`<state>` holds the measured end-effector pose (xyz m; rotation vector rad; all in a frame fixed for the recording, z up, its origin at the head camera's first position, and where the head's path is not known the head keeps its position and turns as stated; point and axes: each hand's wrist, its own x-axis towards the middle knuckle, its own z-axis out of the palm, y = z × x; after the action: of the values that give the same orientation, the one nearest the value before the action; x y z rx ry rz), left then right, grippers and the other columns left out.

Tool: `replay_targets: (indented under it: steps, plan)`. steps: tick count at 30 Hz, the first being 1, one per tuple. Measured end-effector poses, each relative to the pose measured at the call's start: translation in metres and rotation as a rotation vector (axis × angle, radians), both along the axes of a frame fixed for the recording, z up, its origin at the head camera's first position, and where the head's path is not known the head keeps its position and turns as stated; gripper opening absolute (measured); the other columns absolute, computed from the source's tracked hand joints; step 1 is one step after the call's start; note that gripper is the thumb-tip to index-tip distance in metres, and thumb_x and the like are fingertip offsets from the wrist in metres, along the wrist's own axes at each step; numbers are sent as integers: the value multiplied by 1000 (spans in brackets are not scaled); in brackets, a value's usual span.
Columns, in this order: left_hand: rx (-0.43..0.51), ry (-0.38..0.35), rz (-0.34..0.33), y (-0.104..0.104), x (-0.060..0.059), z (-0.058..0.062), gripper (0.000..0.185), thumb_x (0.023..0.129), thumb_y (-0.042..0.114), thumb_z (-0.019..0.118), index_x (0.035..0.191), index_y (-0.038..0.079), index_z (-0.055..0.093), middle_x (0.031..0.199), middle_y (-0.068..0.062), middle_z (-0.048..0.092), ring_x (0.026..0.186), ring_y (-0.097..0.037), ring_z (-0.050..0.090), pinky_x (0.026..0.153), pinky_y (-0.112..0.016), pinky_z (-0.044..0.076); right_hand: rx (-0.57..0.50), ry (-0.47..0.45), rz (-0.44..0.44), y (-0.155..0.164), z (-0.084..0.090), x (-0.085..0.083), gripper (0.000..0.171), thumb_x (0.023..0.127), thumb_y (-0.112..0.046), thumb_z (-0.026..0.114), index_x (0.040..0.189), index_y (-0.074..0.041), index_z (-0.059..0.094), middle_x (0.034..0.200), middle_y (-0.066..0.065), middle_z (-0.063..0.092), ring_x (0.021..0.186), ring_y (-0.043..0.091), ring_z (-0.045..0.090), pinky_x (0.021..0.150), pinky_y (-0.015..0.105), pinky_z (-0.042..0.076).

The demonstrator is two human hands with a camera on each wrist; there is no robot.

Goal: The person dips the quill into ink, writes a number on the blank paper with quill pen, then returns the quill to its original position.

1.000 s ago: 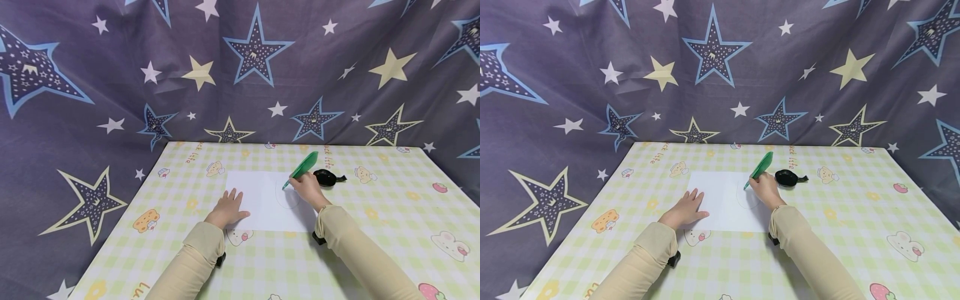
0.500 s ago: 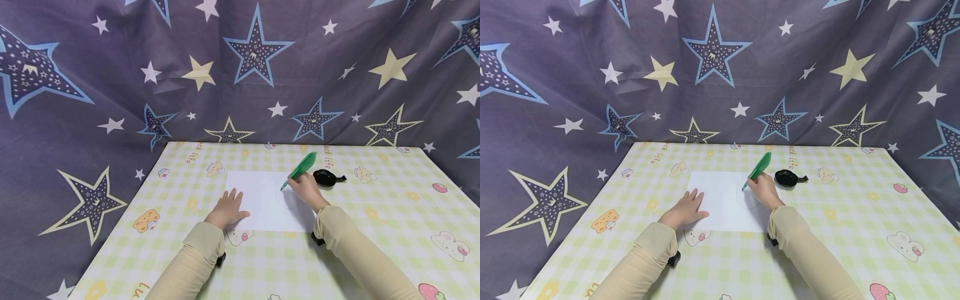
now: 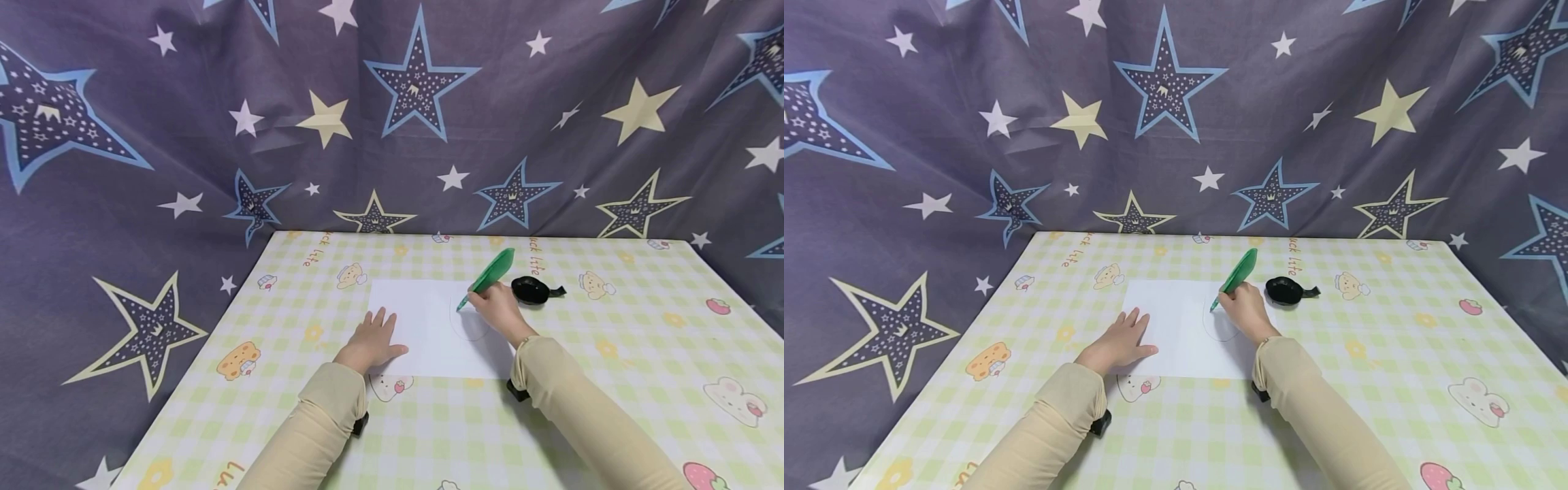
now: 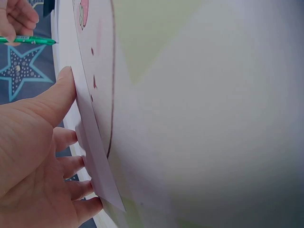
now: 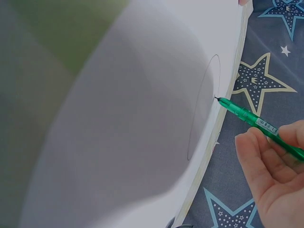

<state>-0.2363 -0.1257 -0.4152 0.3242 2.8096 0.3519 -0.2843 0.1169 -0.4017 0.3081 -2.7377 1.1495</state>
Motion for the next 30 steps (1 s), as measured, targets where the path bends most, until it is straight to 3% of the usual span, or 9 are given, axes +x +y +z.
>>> replay_targets:
  steps: [7,30]
  plan:
    - [-12,-3,6,0,1,0,71,92,42,51,144,0,26,149,-23,15,134,-42,10,109,-48,15,-9,12,15,-1,-2,0,17,87,-9,57,91,3,69,53,0,53,49,14,40,49,27,35]
    - [-8,-3,-3,1,0,1,71,92,42,51,144,0,27,148,-23,15,134,-42,10,109,-49,14,-23,41,38,-4,-1,3,15,86,-7,58,88,4,69,59,2,56,54,15,43,53,28,37]
